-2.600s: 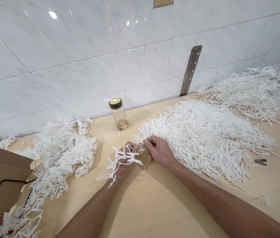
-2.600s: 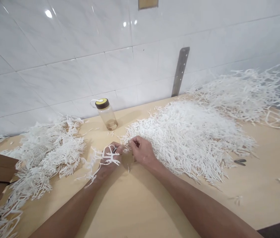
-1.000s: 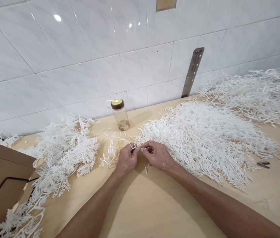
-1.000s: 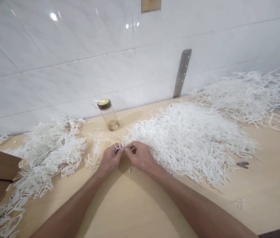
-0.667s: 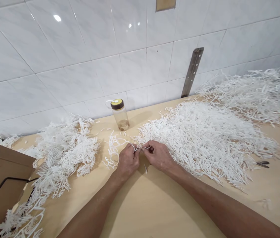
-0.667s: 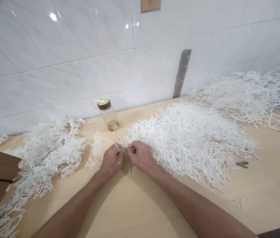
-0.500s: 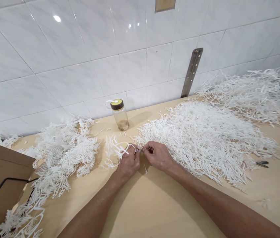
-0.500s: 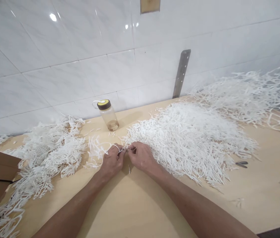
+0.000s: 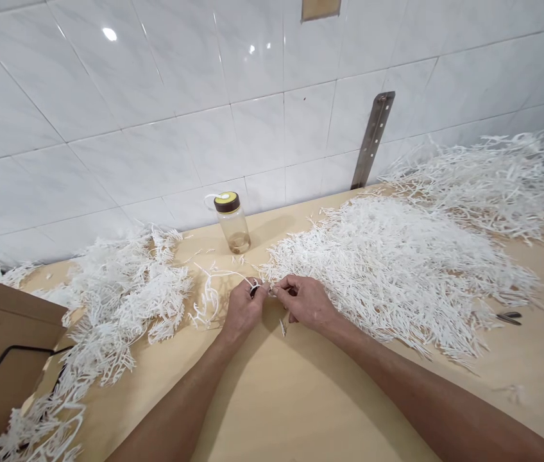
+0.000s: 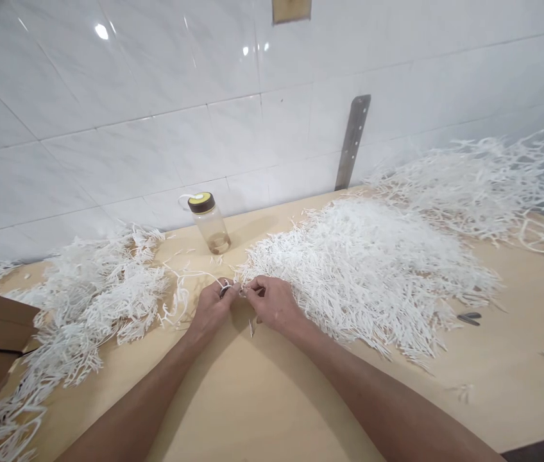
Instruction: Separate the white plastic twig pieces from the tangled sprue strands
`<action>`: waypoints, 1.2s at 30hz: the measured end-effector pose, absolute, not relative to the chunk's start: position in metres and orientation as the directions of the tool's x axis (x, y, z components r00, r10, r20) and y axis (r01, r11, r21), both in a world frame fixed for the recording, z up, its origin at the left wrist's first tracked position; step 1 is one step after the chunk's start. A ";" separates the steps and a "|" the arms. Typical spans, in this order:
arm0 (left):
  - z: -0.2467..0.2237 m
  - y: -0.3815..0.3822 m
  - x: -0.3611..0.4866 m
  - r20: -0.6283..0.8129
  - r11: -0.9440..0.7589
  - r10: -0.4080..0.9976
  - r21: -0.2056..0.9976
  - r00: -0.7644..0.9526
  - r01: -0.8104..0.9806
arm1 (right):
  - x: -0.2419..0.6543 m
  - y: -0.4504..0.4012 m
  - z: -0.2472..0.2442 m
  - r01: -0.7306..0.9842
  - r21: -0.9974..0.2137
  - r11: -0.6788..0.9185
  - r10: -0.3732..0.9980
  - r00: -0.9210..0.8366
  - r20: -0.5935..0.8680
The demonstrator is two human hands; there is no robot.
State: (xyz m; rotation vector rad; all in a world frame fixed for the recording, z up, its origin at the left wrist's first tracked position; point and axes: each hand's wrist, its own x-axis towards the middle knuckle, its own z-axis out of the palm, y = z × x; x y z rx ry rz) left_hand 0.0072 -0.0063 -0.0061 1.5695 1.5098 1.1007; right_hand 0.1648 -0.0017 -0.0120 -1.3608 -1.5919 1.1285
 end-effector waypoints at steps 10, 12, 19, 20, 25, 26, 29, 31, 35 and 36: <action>-0.011 -0.007 0.009 0.148 -0.145 0.989 0.880 0.029 0.451 | 0.163 0.000 -0.017 0.287 -0.957 0.029 0.998 -0.064 0.011; -0.013 -0.006 0.008 0.140 -0.129 0.990 0.887 0.009 0.444 | 0.163 -0.001 -0.017 0.277 -0.960 0.029 0.998 -0.059 0.013; -0.012 -0.004 0.008 0.141 -0.117 0.990 0.902 -0.027 0.416 | 0.159 -0.004 -0.012 0.273 -0.962 0.025 0.997 -0.080 0.003; -0.011 -0.004 0.008 0.146 -0.122 0.989 0.891 -0.022 0.437 | 0.159 -0.004 -0.012 0.276 -0.961 0.022 0.997 -0.079 0.001; -0.015 -0.006 0.008 0.248 -0.224 0.968 0.752 0.050 0.620 | 0.161 -0.003 -0.012 0.310 -0.951 -0.013 0.996 -0.080 -0.039; -0.017 -0.007 0.008 0.286 -0.261 0.955 0.696 0.076 0.669 | 0.162 -0.003 -0.012 0.322 -0.947 -0.006 0.995 -0.093 -0.038; -0.022 -0.006 0.006 0.380 -0.363 0.910 0.528 0.168 0.768 | 0.164 -0.001 -0.013 0.365 -0.930 0.045 0.990 -0.140 -0.007; -0.024 -0.006 0.005 0.393 -0.385 0.898 0.485 0.197 0.785 | 0.165 0.000 -0.014 0.383 -0.920 0.082 0.986 -0.167 0.018; -0.019 -0.005 0.005 0.324 -0.302 0.938 0.596 0.122 0.744 | 0.165 0.001 -0.016 0.408 -0.904 0.128 0.984 -0.168 0.064; -0.017 -0.006 0.006 0.297 -0.280 0.949 0.635 0.106 0.720 | 0.165 0.000 -0.017 0.426 -0.891 0.154 0.983 -0.156 0.095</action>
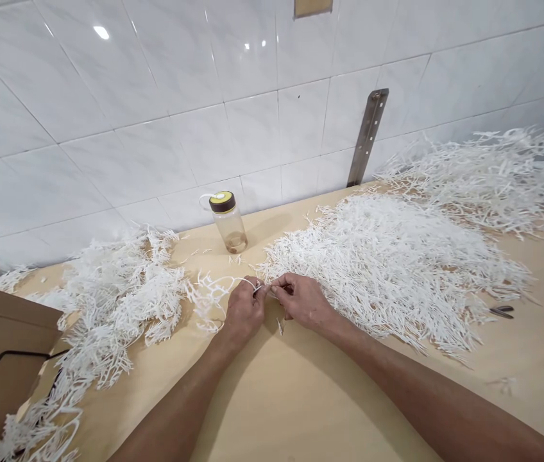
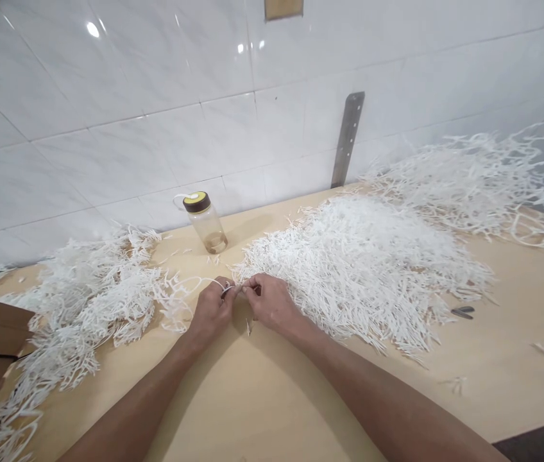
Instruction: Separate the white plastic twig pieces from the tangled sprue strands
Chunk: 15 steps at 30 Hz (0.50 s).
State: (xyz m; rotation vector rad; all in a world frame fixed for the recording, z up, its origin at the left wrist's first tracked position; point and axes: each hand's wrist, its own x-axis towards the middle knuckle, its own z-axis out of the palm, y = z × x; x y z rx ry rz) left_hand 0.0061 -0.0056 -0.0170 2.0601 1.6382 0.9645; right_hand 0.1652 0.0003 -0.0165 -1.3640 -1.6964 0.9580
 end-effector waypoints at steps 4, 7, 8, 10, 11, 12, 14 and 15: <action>-0.010 -0.008 0.009 0.245 -0.249 0.964 0.709 0.101 0.660 | 0.164 -0.002 -0.019 0.539 -0.759 0.365 0.930 -0.168 0.328; -0.010 -0.008 0.009 0.244 -0.250 0.964 0.687 0.108 0.682 | 0.165 -0.003 -0.022 0.598 -0.635 0.490 0.865 -0.240 0.441; -0.011 -0.007 0.009 0.240 -0.248 0.964 0.675 0.111 0.695 | 0.165 -0.004 -0.023 0.614 -0.604 0.508 0.852 -0.257 0.455; -0.012 -0.006 0.009 0.219 -0.231 0.969 0.664 0.111 0.711 | 0.163 -0.005 -0.026 0.652 -0.555 0.517 0.844 -0.278 0.459; -0.012 -0.006 0.009 0.204 -0.221 0.973 0.666 0.111 0.713 | 0.162 -0.005 -0.026 0.672 -0.534 0.513 0.844 -0.282 0.456; -0.012 -0.006 0.010 0.189 -0.212 0.976 0.673 0.112 0.709 | 0.161 -0.004 -0.027 0.692 -0.517 0.503 0.848 -0.279 0.452; -0.012 -0.007 0.011 0.170 -0.209 0.977 0.695 0.125 0.688 | 0.160 -0.002 -0.027 0.724 -0.508 0.466 0.864 -0.247 0.439; -0.011 -0.008 0.012 0.171 -0.216 0.976 0.706 0.133 0.674 | 0.160 0.000 -0.026 0.726 -0.527 0.443 0.876 -0.225 0.426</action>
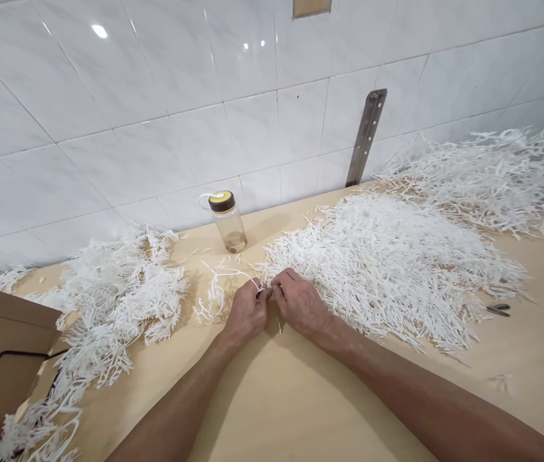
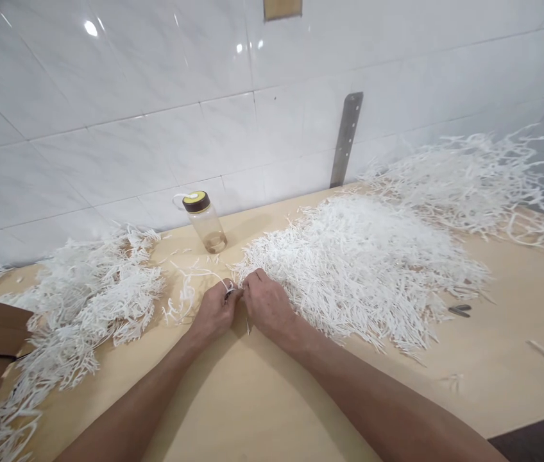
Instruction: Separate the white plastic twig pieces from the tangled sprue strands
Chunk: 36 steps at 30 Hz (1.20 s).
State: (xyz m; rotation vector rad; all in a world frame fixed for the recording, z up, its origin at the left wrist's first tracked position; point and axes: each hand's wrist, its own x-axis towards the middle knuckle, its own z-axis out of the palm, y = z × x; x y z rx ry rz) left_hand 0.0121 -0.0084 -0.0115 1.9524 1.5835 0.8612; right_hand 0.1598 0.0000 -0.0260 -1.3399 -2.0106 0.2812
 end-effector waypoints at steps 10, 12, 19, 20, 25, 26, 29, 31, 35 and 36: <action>-0.014 -0.009 0.010 0.276 -0.270 0.958 0.769 0.080 0.580 | 0.171 0.004 -0.010 0.530 -0.792 0.301 0.954 -0.172 0.248; -0.014 -0.009 0.011 0.283 -0.276 0.955 0.752 0.086 0.598 | 0.171 0.004 -0.009 0.521 -0.803 0.290 0.956 -0.186 0.225; -0.013 -0.011 0.012 0.294 -0.281 0.951 0.681 0.098 0.676 | 0.170 0.002 -0.008 0.564 -0.779 0.275 0.961 -0.172 0.215; -0.012 -0.010 0.011 0.287 -0.276 0.953 0.678 0.100 0.682 | 0.169 0.002 -0.009 0.580 -0.756 0.302 0.953 -0.175 0.247; -0.007 -0.011 0.011 0.192 -0.209 0.977 0.771 0.094 0.601 | 0.165 -0.001 -0.016 0.565 -0.699 0.439 0.891 -0.171 0.421; -0.005 -0.012 0.011 0.173 -0.193 0.981 0.804 0.090 0.562 | 0.165 -0.001 -0.017 0.546 -0.710 0.445 0.886 -0.153 0.438; -0.003 -0.013 0.013 0.136 -0.162 0.987 0.874 0.089 0.457 | 0.165 -0.002 -0.018 0.485 -0.762 0.429 0.893 -0.101 0.438; -0.004 -0.014 0.015 0.149 -0.165 0.986 0.885 0.071 0.436 | 0.164 -0.003 -0.017 0.451 -0.796 0.404 0.907 -0.084 0.412; -0.010 -0.013 0.014 0.245 -0.217 0.969 0.815 0.020 0.538 | 0.161 -0.005 -0.015 0.408 -0.867 0.287 0.957 -0.075 0.282; -0.012 -0.012 0.014 0.283 -0.249 0.958 0.776 0.032 0.579 | 0.160 -0.005 -0.015 0.404 -0.878 0.258 0.966 -0.076 0.248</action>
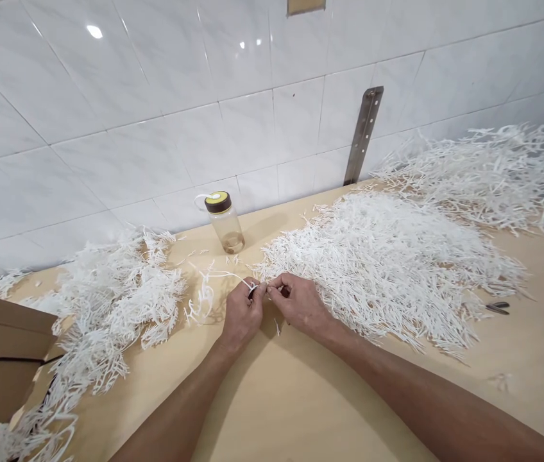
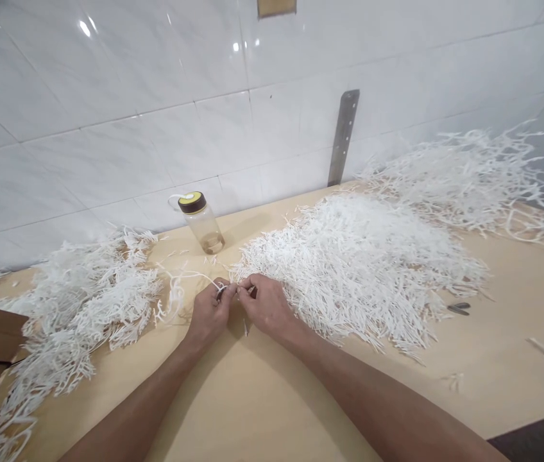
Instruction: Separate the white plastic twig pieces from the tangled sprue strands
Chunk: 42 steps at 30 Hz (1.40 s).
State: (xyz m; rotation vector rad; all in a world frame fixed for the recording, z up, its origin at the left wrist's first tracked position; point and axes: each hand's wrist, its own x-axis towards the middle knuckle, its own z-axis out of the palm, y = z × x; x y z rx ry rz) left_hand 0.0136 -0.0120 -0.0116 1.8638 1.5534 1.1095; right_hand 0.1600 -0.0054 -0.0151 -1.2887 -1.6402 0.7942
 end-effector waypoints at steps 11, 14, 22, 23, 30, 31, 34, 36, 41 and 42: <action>-0.016 -0.007 0.008 0.248 -0.293 0.950 0.480 0.192 0.827 | 0.156 -0.003 -0.024 0.536 -0.771 0.345 0.937 -0.146 0.317; -0.015 -0.006 0.008 0.205 -0.266 0.961 0.496 0.186 0.827 | 0.154 -0.003 -0.026 0.561 -0.742 0.366 0.926 -0.147 0.347; -0.018 -0.004 0.007 0.221 -0.281 0.955 0.470 0.197 0.836 | 0.149 -0.003 -0.031 0.613 -0.708 0.351 0.929 -0.134 0.344; -0.018 -0.004 0.007 0.220 -0.279 0.956 0.462 0.196 0.842 | 0.149 -0.003 -0.031 0.615 -0.705 0.354 0.928 -0.136 0.347; -0.021 -0.007 0.008 0.245 -0.268 0.954 0.445 0.172 0.855 | 0.153 -0.003 -0.031 0.594 -0.701 0.395 0.914 -0.177 0.365; -0.021 -0.007 0.008 0.246 -0.271 0.954 0.452 0.173 0.850 | 0.154 -0.003 -0.032 0.588 -0.704 0.399 0.913 -0.181 0.366; -0.021 -0.008 0.008 0.251 -0.274 0.954 0.495 0.166 0.825 | 0.156 -0.002 -0.032 0.567 -0.715 0.409 0.910 -0.194 0.367; -0.020 -0.008 0.008 0.257 -0.277 0.953 0.531 0.159 0.801 | 0.156 -0.002 -0.030 0.549 -0.730 0.407 0.912 -0.192 0.364; -0.018 -0.007 0.008 0.243 -0.278 0.956 0.577 0.164 0.768 | 0.155 -0.003 -0.029 0.552 -0.740 0.385 0.921 -0.181 0.344; -0.017 -0.007 0.008 0.233 -0.269 0.959 0.582 0.160 0.767 | 0.154 -0.002 -0.030 0.561 -0.736 0.378 0.924 -0.176 0.340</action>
